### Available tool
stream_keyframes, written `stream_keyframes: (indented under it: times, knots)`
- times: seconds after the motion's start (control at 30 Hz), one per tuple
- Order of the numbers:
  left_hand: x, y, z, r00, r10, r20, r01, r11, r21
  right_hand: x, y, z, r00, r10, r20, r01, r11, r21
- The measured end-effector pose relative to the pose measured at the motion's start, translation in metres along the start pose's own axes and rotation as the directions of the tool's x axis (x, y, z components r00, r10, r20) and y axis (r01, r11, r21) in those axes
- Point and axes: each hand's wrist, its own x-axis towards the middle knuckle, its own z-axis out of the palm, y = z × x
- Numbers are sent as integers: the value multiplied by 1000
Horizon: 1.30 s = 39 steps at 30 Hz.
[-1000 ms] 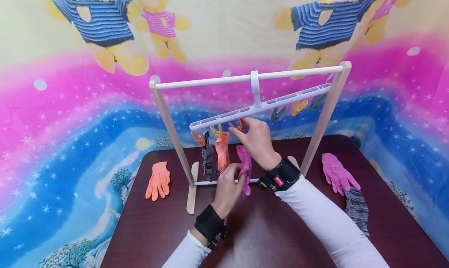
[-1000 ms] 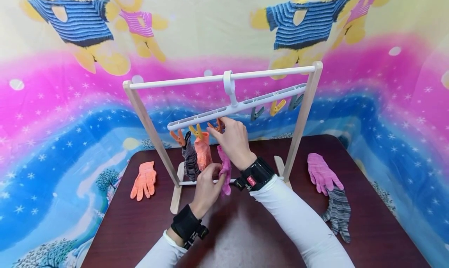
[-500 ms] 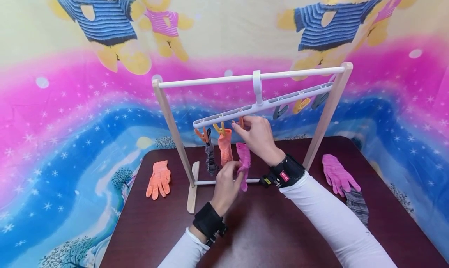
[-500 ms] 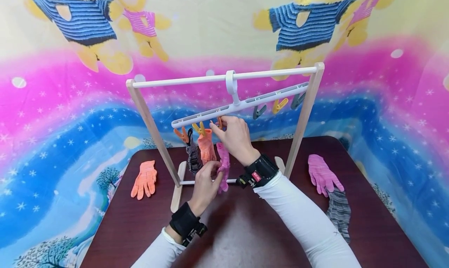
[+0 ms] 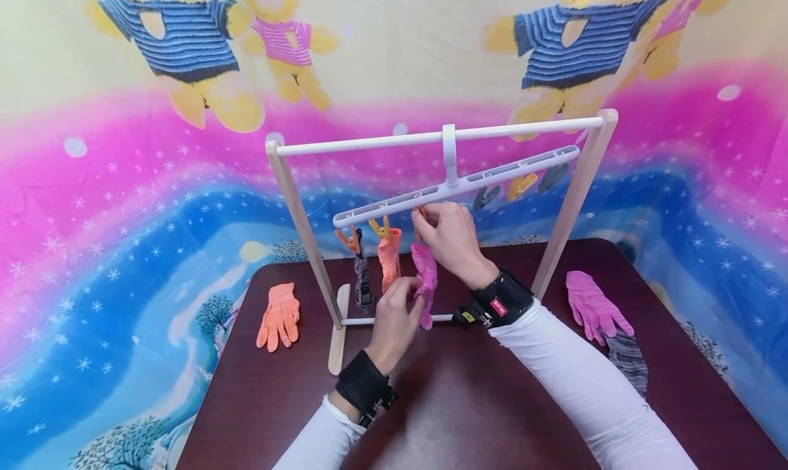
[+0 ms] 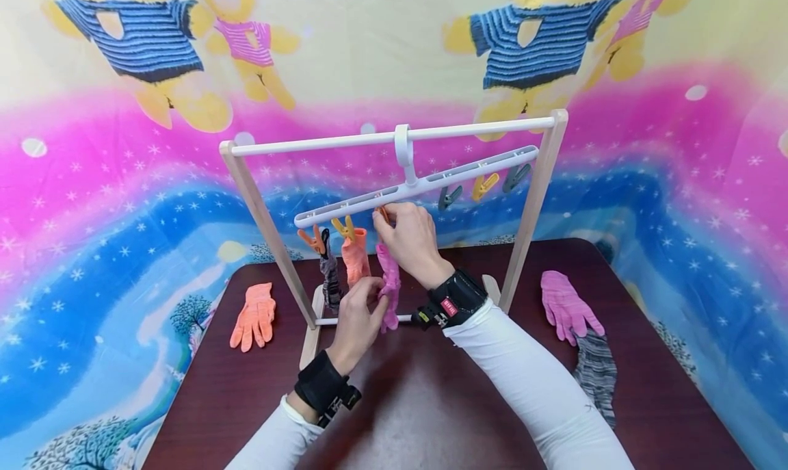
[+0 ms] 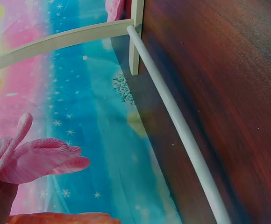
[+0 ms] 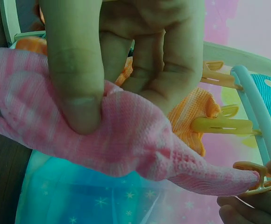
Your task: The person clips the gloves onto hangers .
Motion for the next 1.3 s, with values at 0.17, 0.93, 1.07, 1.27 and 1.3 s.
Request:
stream_keyframes:
  times: [0.17, 0.93, 1.07, 1.27, 1.3]
  knots:
    - [1, 1, -2, 1000, 17, -7, -17, 1000, 9, 0, -2, 0, 1000, 0, 4, 0, 1000, 9]
    - [6, 3, -3, 997, 70, -29, -70, 998, 6, 0, -1, 2, 1000, 0, -8, 0, 1000, 5]
    - [7, 4, -3, 997, 71, -31, -71, 997, 9, 0, -1, 2, 1000, -2, -9, 3, 1000, 10]
    - [10, 5, -5, 997, 68, -27, -68, 998, 5, 0, 0, 3, 1000, 4, -5, -4, 1000, 12]
    - [10, 4, -6, 997, 65, -27, -65, 998, 8, 1, 0, 3, 1000, 5, -6, -5, 1000, 11]
